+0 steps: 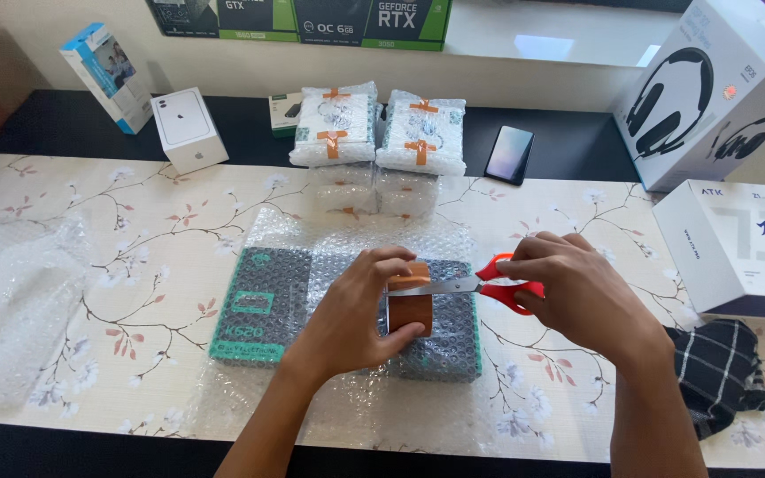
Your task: The person wraps a keyboard box in bubble wrap and secures it with brown packing tape. They fold the bubble wrap around the box, apply tape strips, and use scissors to cut the tape. The process is repeated to ensure the package is fully sealed.
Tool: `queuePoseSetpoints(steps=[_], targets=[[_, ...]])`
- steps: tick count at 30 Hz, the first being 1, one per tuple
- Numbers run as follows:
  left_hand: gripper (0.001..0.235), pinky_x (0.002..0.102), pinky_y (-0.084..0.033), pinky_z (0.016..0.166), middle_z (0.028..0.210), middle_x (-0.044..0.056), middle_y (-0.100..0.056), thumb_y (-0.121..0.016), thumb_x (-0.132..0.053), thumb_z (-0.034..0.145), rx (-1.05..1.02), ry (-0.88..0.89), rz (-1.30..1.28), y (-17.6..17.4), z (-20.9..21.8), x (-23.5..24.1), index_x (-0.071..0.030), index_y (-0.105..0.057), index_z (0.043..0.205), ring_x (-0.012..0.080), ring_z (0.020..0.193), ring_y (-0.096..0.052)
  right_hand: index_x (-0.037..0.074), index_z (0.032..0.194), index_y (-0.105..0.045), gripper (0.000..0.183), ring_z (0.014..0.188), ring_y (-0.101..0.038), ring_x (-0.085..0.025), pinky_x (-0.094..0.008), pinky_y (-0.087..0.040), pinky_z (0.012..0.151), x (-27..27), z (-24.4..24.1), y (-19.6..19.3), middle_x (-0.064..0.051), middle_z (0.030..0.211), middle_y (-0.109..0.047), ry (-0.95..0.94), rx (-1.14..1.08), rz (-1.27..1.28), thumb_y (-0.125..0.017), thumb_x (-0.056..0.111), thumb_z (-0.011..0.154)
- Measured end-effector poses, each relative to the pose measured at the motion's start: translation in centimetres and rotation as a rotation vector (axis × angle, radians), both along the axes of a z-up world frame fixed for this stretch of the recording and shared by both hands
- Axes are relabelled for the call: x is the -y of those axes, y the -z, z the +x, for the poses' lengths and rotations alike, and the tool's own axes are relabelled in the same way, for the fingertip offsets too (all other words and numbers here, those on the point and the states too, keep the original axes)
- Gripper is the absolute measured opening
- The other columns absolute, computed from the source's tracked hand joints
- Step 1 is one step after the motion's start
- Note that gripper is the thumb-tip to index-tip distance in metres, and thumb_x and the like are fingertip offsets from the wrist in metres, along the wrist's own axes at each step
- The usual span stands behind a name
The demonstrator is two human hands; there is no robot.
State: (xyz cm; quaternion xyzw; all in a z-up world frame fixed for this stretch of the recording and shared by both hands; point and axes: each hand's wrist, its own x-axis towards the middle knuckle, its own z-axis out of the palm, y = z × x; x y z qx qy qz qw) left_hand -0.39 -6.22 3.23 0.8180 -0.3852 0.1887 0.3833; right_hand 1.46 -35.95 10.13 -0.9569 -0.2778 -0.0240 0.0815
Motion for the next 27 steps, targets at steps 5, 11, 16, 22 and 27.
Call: queuePoseSetpoints(steps=[5,11,16,22,27], targets=[[0.083,0.041,-0.058,0.097,0.151,0.02,-0.045,-0.089,-0.025,0.084,-0.178,0.021,-0.172,1.1,0.3,-0.9,-0.015,-0.028,0.139,0.0337,0.128,-0.064,0.023,0.121,-0.081,0.036,0.089,-0.07,-0.022,-0.04,-0.054,0.075,1.2,0.8,0.1,0.0,0.104,-0.079,0.004,0.028,0.17,-0.082,0.022,0.085],[0.097,0.054,-0.049,0.111,0.152,0.023,-0.047,-0.09,-0.027,0.083,-0.16,-0.015,-0.24,2.5,0.7,-1.4,-0.01,-0.02,0.148,0.0381,0.131,-0.062,0.01,0.121,-0.081,0.042,0.087,-0.081,-0.023,-0.037,-0.064,0.076,2.0,1.8,4.4,-0.011,0.103,-0.085,0.276,-0.105,0.47,-0.086,0.012,0.079],[0.109,0.069,-0.044,0.113,0.142,0.028,-0.054,-0.095,-0.019,0.076,-0.148,-0.008,-0.334,3.0,0.5,0.7,-0.002,-0.014,0.147,0.0507,0.127,-0.061,0.004,0.131,-0.066,0.061,0.073,-0.081,-0.038,-0.046,-0.065,0.071,-1.4,0.1,9.1,-0.029,0.091,-0.079,0.329,-0.371,1.017,-0.09,0.0,0.076],[0.112,0.061,-0.041,0.12,0.142,0.02,-0.052,-0.098,-0.021,0.074,-0.074,0.03,-0.543,4.4,0.0,3.5,-0.007,-0.013,0.146,0.039,0.132,-0.059,0.013,0.127,-0.082,0.051,0.075,-0.083,-0.029,-0.039,-0.069,0.07,-2.7,-3.1,7.7,-0.017,0.101,-0.084,0.19,-0.289,0.933,-0.087,0.0,0.078],[0.103,0.048,-0.056,0.111,0.143,0.026,-0.046,-0.094,-0.01,0.082,0.144,0.11,-0.57,3.4,-1.4,4.0,-0.019,-0.016,0.149,0.0347,0.133,-0.055,0.022,0.149,-0.063,0.05,0.114,-0.058,-0.026,-0.041,-0.055,0.086,-0.3,-3.6,6.6,-0.01,0.124,-0.062,-0.213,-0.364,0.765,-0.068,0.018,0.099]])
